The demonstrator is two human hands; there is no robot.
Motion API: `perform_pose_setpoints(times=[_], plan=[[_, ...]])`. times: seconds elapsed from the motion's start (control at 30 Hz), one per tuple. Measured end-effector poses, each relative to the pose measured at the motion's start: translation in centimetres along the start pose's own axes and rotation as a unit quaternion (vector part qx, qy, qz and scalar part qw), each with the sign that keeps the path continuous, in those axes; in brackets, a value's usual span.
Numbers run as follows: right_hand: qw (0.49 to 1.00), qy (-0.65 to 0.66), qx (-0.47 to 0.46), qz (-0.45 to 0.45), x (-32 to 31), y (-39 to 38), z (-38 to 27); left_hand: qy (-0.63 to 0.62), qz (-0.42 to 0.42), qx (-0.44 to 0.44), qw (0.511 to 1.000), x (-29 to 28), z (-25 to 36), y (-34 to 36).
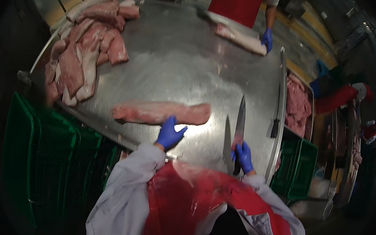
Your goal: The person uses a knife to trim fat and cut large pieces of raw meat on a stainless steel table. They separate trimmed fat and place it into a green crate while continuing to portion the meat into smaller pieces.
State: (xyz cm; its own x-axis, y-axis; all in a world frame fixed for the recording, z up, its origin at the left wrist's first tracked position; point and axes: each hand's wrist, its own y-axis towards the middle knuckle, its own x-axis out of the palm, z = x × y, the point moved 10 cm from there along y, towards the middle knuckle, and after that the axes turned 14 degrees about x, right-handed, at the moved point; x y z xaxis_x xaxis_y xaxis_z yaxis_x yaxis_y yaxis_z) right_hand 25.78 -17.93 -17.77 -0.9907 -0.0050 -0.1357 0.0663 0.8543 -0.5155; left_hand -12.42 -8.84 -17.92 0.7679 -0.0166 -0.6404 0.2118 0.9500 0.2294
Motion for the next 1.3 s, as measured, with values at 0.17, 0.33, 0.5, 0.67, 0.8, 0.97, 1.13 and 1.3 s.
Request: perform_pose_setpoints(times=[0.17,0.33,0.5,0.67,0.8,0.97,1.13,1.3], plan=[[0.994,0.006,-0.073,0.08,-2.2,4.1,-1.5,0.28,-0.192,0.017,0.94,-1.9,3.9,0.1],[0.975,0.191,-0.075,0.081,-3.4,6.2,-1.4,0.198,-0.289,0.005,0.936,5.5,6.5,-2.9],[0.971,0.202,-0.059,0.117,-7.6,5.5,0.0,0.227,-0.445,0.044,0.865,8.6,8.7,-0.9],[0.963,0.192,-0.032,0.184,-13.9,3.1,2.1,0.217,-0.394,0.167,0.878,13.2,15.7,10.6],[0.956,0.219,-0.021,0.192,-15.5,2.2,3.9,0.082,-0.299,0.186,0.932,20.7,19.8,17.9],[0.956,0.235,0.005,0.178,-15.3,0.9,5.3,0.099,-0.369,0.191,0.904,28.0,20.5,20.0],[0.971,0.148,0.05,0.181,-13.7,2.3,2.9,0.077,-0.358,0.213,0.906,28.0,20.1,20.7],[0.987,0.046,0.074,0.132,-11.5,7.7,-6.2,0.086,-0.354,0.229,0.903,27.2,21.3,20.9]])
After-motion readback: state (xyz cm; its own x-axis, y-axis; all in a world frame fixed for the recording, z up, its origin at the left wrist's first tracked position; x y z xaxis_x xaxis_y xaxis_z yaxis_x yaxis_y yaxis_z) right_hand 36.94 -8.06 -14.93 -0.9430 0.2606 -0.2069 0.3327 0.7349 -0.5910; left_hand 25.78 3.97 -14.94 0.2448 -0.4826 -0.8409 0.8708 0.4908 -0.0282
